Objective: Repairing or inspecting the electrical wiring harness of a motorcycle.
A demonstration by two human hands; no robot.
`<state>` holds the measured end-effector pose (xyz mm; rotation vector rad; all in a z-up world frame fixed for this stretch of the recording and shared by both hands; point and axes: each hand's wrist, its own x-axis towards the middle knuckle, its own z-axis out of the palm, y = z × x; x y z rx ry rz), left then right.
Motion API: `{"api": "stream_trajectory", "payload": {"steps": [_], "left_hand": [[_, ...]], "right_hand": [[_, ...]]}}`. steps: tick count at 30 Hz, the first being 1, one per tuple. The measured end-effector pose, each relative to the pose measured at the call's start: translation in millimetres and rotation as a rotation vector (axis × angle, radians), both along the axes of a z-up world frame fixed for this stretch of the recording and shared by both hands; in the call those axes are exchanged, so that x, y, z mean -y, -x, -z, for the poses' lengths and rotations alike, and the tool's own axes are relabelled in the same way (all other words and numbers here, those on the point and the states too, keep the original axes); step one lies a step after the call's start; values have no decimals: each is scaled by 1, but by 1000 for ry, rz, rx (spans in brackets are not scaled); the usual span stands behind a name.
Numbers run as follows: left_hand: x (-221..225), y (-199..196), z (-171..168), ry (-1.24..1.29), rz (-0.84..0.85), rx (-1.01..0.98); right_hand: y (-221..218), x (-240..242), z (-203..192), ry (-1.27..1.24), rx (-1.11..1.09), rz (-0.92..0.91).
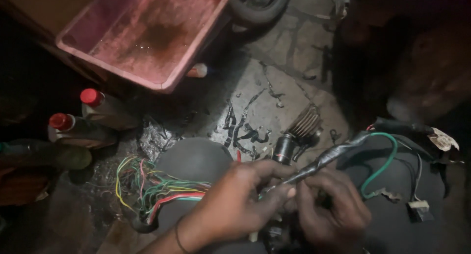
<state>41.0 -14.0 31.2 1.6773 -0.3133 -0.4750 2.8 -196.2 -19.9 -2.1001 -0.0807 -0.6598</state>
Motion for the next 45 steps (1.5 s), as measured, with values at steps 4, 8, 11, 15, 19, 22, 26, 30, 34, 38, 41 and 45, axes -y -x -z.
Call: {"api": "stream_trajectory", "payload": {"steps": [4,8,11,15,19,22,26,30,34,38,41,45], "left_hand": [[-3,6,19,-67,-48,288],[-5,6,18,-72,-87,313],[-6,7,16,-36,-86,312],[-6,10,17,-71,-76,282],[-3,13,20,-43,-113,455],[-1,19,22,-59,-132,545],[3,20,26,-133,-111,569],[6,18,23,-135,-83,602],[13,19,27,-130,-102,623],[17,18,29,-162,-123,718],[18,19,44,-204,-101,826],[18,21,47,-229,-81,819]], "right_hand": [[-4,-4,9,99,84,-59],[-9,-11,14,70,219,-111],[4,-10,21,-178,31,-81],[13,-16,19,-267,-13,-40],[12,-18,22,-88,134,23],[17,-17,23,-136,85,6],[23,-8,44,-303,-140,38],[23,0,62,-336,-86,-67],[23,0,65,-490,-65,20],[23,21,81,-277,-20,-55],[19,8,66,-212,105,-92],[23,-5,47,-282,143,-39]]}}
